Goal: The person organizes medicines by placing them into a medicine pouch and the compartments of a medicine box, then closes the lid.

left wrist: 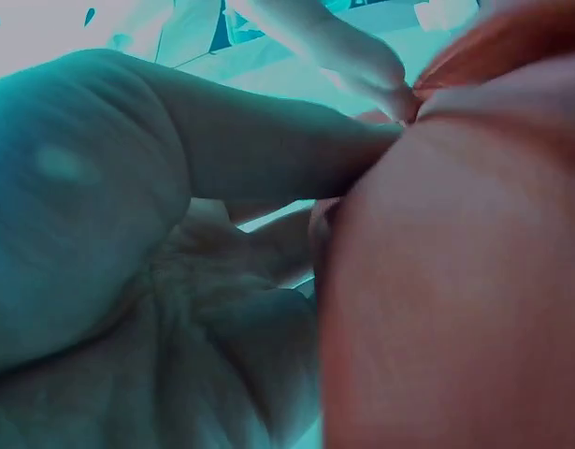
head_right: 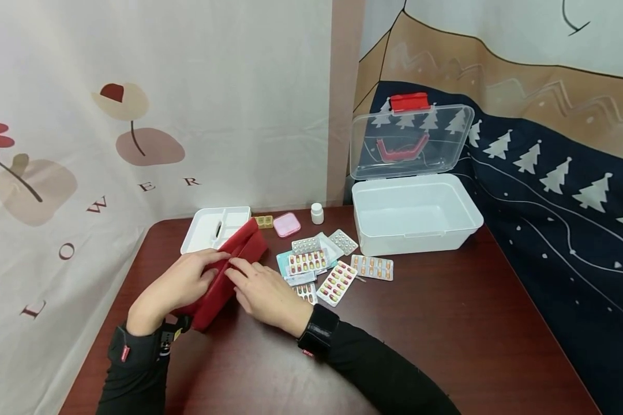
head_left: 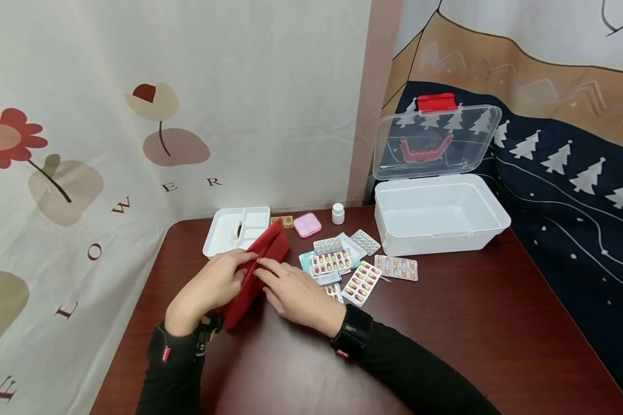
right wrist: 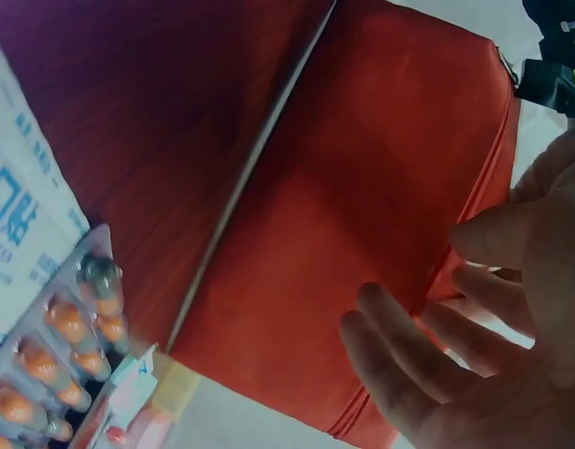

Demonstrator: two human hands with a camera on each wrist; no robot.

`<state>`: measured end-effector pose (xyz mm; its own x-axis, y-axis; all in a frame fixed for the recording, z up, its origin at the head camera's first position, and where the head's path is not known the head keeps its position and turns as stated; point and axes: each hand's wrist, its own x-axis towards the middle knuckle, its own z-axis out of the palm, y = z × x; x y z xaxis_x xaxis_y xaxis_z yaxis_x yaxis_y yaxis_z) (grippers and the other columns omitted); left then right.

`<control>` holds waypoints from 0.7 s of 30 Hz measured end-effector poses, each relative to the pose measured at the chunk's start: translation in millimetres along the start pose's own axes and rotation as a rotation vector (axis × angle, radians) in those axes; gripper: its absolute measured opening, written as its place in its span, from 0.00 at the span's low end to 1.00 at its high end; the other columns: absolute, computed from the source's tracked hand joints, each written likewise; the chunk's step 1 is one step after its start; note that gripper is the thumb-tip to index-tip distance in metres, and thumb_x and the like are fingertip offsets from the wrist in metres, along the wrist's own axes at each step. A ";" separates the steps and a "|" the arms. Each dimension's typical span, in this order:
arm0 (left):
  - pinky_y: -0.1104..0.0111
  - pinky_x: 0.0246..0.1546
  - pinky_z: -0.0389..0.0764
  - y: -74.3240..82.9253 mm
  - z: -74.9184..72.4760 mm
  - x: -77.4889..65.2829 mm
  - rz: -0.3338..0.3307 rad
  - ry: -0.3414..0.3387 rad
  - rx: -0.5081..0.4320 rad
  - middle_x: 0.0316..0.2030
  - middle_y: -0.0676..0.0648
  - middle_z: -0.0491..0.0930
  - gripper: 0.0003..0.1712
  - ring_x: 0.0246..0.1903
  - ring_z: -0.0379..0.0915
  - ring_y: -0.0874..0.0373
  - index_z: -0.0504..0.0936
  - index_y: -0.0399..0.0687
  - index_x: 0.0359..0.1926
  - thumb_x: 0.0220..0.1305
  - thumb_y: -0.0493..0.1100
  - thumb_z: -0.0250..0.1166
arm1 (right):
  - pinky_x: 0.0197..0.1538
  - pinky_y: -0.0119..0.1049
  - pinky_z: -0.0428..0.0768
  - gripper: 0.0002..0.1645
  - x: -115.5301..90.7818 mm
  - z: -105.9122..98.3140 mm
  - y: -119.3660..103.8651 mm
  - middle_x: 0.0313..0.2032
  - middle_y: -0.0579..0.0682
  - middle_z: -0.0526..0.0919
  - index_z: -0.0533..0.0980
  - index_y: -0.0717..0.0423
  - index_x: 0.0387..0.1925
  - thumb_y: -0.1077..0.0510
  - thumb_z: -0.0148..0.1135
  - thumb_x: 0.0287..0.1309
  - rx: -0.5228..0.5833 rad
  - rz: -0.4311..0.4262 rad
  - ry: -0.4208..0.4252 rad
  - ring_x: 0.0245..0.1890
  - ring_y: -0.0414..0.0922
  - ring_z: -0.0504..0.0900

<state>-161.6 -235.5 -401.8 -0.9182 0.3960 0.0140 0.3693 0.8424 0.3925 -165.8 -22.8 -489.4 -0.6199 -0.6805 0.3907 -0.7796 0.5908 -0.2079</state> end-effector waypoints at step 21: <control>0.50 0.59 0.88 -1.3 -6.6 6.5 -0.052 -0.140 -0.118 0.75 0.33 0.75 0.33 0.65 0.78 0.39 0.73 0.33 0.78 0.78 0.40 0.65 | 0.63 0.37 0.85 0.13 -8.8 -6.1 37.9 0.58 0.49 0.87 0.90 0.54 0.54 0.62 0.65 0.75 0.080 -0.010 -0.015 0.57 0.46 0.83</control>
<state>-169.0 -236.4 -396.2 -0.9035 0.4072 -0.1334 0.2952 0.8172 0.4950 -189.4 8.2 -495.3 -0.6128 -0.6928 0.3801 -0.7900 0.5478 -0.2753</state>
